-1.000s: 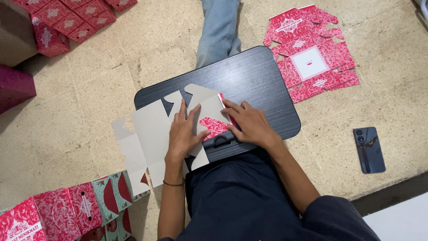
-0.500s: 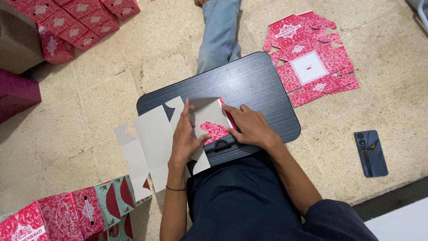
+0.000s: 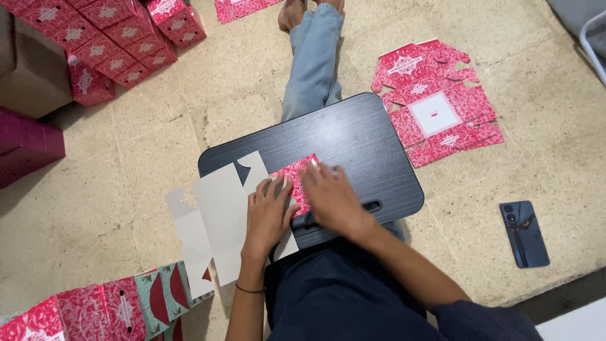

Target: The person folds and assembles cardboard boxes by hand while sitting on the floor using a small lap desk.

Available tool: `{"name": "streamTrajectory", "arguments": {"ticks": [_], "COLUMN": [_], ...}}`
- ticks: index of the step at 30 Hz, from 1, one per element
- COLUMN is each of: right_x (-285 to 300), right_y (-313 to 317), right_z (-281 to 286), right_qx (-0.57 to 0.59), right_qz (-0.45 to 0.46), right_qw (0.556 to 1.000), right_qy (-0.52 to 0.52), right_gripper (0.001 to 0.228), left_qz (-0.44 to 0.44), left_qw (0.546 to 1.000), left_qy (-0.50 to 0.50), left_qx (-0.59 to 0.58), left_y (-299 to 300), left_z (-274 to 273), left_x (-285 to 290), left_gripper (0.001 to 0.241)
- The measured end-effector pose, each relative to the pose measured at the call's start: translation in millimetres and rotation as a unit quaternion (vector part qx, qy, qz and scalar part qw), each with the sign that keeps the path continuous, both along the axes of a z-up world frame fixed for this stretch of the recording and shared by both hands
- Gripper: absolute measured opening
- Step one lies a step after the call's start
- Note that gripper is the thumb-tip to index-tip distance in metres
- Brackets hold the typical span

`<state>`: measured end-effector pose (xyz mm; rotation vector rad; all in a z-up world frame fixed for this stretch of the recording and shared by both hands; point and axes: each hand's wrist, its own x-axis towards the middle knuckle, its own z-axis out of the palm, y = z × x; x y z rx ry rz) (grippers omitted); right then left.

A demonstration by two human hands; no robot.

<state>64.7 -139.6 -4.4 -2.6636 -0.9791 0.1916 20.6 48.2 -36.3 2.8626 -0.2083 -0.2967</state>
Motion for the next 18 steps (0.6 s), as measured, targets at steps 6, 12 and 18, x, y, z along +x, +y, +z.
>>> {"name": "streamTrajectory", "arguments": {"ticks": [6, 12, 18], "right_x": [-8.5, 12.9, 8.0], "right_y": [38.9, 13.8, 12.6], "right_z": [-32.0, -33.0, -47.0], "right_qx": [0.029, -0.029, -0.004], "right_qz": [0.047, -0.002, -0.084], "right_qw": [0.998, 0.999, 0.996], "right_qy": [0.017, 0.042, 0.032], "right_gripper": [0.069, 0.076, 0.092], "left_qz": [-0.009, -0.005, -0.005], "left_qw": [1.000, 0.998, 0.993], "left_qy": [0.000, 0.016, 0.067], "left_qx": [-0.025, -0.067, -0.094], "left_y": [-1.1, 7.4, 19.9], "left_z": [-7.5, -0.9, 3.2], "left_x": [-7.2, -6.2, -1.0], "left_gripper": [0.061, 0.063, 0.074]}}
